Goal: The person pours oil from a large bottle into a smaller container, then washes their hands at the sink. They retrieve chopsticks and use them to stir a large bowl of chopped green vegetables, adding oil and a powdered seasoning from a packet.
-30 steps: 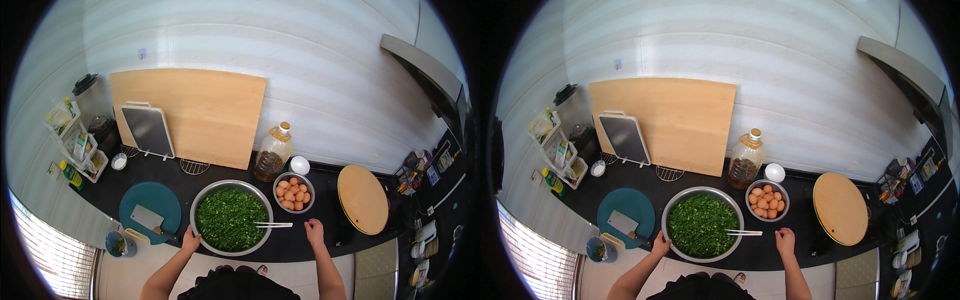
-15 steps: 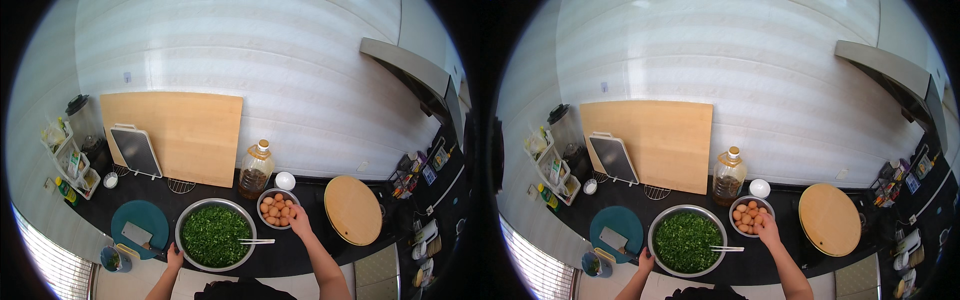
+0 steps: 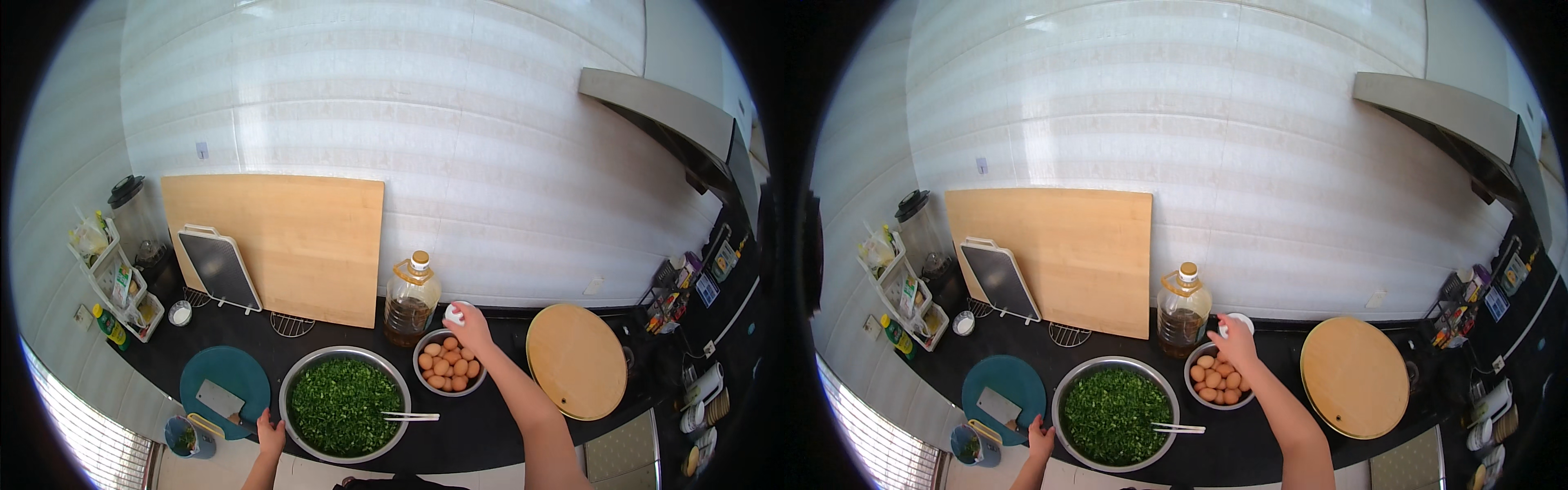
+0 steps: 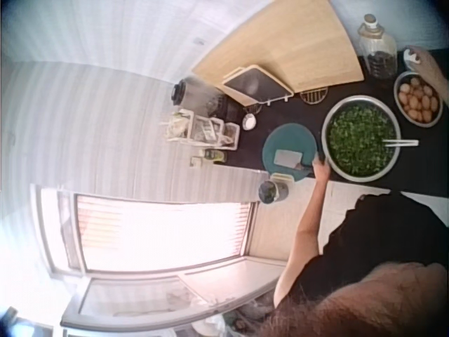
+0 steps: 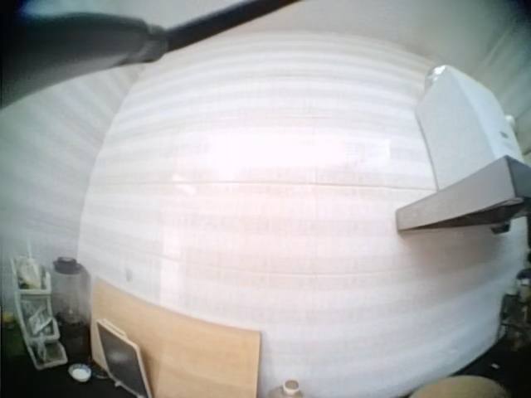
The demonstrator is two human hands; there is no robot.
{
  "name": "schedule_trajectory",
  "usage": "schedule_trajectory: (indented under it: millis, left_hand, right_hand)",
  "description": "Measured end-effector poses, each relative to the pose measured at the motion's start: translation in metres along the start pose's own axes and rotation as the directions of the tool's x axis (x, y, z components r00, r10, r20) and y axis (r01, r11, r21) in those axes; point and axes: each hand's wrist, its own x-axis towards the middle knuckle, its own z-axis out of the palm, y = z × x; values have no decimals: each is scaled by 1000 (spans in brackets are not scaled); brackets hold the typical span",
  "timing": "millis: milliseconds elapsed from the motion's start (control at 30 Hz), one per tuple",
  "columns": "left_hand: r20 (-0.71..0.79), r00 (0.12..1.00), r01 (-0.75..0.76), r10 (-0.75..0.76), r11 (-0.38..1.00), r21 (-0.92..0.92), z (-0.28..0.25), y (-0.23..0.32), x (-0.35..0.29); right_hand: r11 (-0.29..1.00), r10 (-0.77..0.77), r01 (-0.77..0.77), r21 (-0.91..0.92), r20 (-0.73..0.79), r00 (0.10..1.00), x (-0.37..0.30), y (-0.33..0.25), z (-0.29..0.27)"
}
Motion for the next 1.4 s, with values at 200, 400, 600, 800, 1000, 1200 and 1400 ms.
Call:
schedule_trajectory:
  millis: [200, 400, 600, 800, 1000, 1200, 1400]
  left_hand:
    - [-23, 998, -64, 63, 998, -21, 3, 27, 6]
    - [-25, 996, -80, 81, 996, 38, 0, 44, 4]
    - [-83, 994, -63, 65, 998, 24, -1, 29, 0]
    - [-46, 999, 8, -8, 1000, 1, -1, 48, 0]
    - [-27, 1000, -4, 4, 1000, -17, 3, 53, 4]
    - [-16, 1000, 6, -6, 1000, 2, 4, 46, 3]
    - [-34, 999, 20, -21, 999, -27, 5, 45, 2]
  right_hand:
    - [974, -108, 103, -203, -15, 994, 101, -16, 24]
    - [896, -98, 83, -436, -10, 995, 155, -29, 50]
    - [890, -40, 100, -445, 143, 989, 177, -30, 51]
    - [837, -104, 233, -495, 274, 956, 184, -15, 51]
    - [914, -253, 344, -216, 361, 898, 187, 2, 44]
    - [921, 201, -35, -387, 398, 895, 185, -45, 24]
    - [941, -189, 236, -244, 204, 961, 194, -11, 49]
